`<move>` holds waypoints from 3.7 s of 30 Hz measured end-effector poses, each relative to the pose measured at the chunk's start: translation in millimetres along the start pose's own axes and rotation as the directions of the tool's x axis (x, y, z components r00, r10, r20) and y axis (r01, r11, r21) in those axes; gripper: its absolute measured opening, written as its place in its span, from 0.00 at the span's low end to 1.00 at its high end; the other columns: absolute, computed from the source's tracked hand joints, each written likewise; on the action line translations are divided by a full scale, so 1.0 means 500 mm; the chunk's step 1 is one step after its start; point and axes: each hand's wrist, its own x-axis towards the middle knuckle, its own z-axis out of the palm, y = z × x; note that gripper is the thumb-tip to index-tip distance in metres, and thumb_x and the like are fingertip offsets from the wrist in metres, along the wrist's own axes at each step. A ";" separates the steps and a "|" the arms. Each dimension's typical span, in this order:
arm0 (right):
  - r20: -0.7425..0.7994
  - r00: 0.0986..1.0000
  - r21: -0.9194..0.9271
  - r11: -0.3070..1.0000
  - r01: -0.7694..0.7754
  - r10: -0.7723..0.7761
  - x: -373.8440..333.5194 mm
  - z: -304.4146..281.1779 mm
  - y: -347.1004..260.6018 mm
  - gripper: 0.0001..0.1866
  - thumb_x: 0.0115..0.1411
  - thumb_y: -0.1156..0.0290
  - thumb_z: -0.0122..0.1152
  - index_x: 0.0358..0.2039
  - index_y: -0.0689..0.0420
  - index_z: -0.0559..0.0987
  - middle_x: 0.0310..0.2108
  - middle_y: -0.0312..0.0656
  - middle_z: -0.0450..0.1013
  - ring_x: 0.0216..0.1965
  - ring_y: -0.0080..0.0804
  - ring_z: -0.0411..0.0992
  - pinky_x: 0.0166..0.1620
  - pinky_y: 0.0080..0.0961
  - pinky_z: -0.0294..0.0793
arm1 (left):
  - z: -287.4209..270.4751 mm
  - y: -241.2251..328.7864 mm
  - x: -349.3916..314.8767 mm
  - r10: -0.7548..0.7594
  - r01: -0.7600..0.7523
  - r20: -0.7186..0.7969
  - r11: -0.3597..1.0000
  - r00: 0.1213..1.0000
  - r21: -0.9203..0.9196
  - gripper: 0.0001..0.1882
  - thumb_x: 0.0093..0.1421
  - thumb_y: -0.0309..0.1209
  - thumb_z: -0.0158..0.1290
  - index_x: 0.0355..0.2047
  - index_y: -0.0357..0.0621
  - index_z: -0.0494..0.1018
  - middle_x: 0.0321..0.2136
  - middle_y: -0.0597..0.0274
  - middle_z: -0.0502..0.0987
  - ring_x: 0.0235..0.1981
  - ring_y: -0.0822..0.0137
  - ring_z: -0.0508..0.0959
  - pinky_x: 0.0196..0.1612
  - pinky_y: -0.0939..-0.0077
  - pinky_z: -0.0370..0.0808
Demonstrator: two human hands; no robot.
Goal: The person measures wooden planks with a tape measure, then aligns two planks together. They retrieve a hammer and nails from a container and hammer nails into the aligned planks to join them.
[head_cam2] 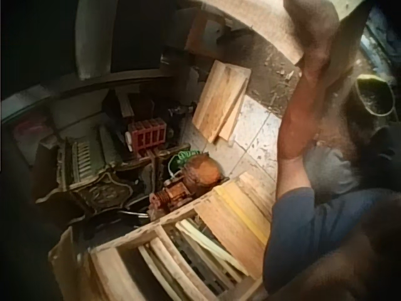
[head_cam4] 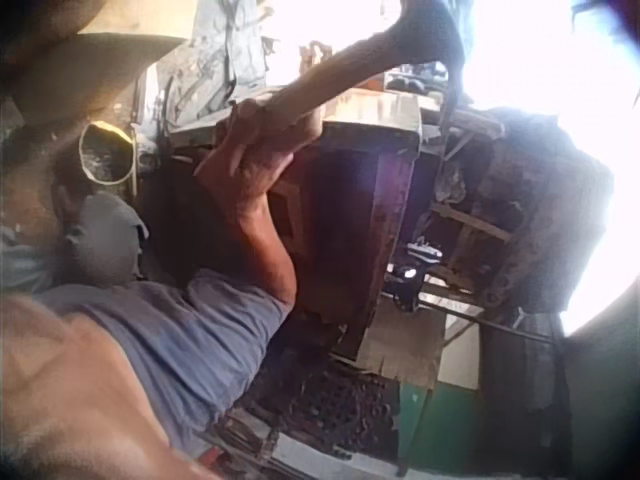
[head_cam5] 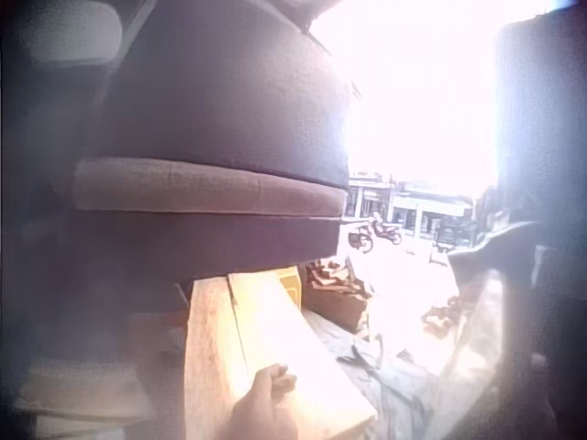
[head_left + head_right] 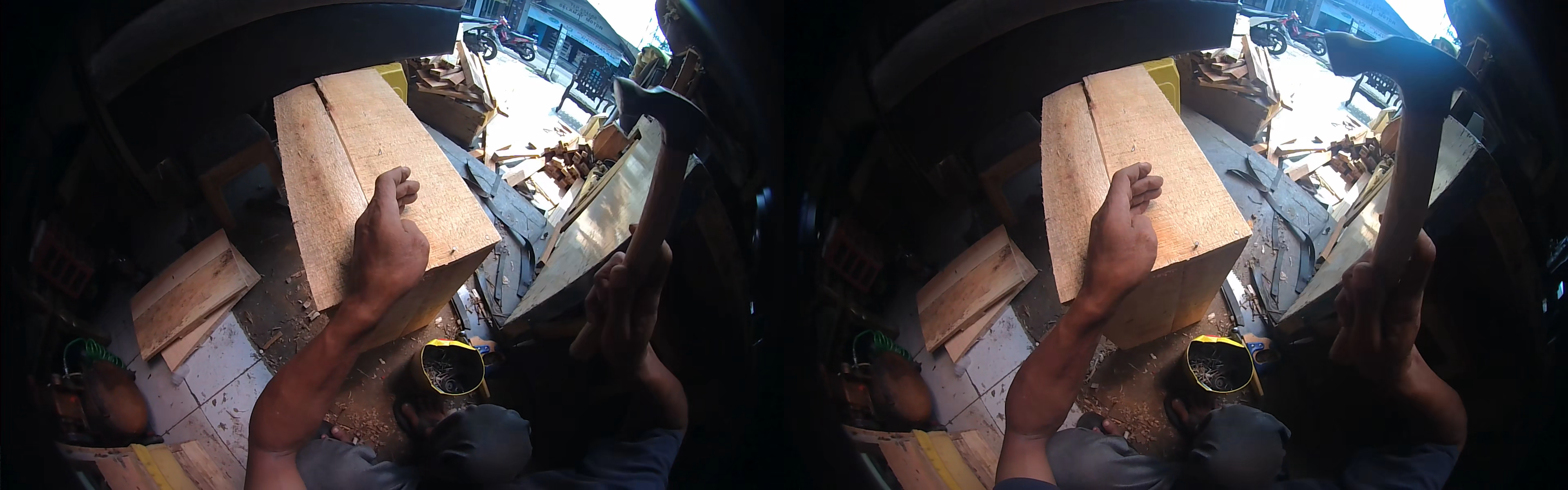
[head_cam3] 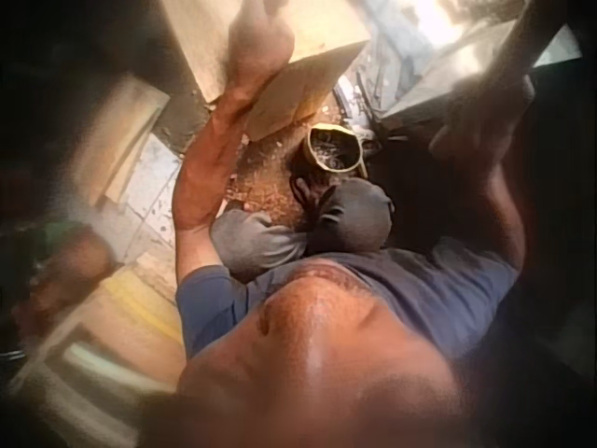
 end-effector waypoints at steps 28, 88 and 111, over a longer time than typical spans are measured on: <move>0.200 0.669 0.737 0.340 -0.584 0.716 -0.050 0.052 0.214 0.19 0.73 0.47 0.48 0.49 0.49 0.68 0.21 0.30 0.58 0.13 0.16 0.56 0.16 0.18 0.59 | -0.160 0.006 -0.086 -0.075 0.004 -0.419 0.986 0.905 -0.167 0.20 0.68 0.26 0.51 0.57 0.35 0.61 0.52 0.51 0.65 0.54 0.65 0.68 0.63 0.67 0.66; -0.092 0.699 -0.520 0.565 -0.641 0.709 -0.666 0.204 0.653 0.23 0.68 0.60 0.57 0.56 0.65 0.74 0.38 0.54 0.78 0.39 0.48 0.79 0.42 0.38 0.79 | -0.006 -0.148 -0.368 0.008 -0.100 0.505 0.983 0.863 0.155 0.16 0.63 0.28 0.58 0.49 0.37 0.71 0.38 0.46 0.78 0.35 0.50 0.80 0.40 0.59 0.78; 0.677 0.640 -0.442 0.896 -0.043 0.364 -0.234 0.317 0.314 0.15 0.62 0.62 0.58 0.28 0.60 0.82 0.27 0.56 0.78 0.30 0.55 0.79 0.35 0.47 0.77 | -0.041 -0.138 -0.381 -0.098 -0.047 0.628 0.977 0.772 0.210 0.17 0.62 0.30 0.62 0.51 0.41 0.75 0.41 0.51 0.79 0.43 0.49 0.81 0.46 0.61 0.79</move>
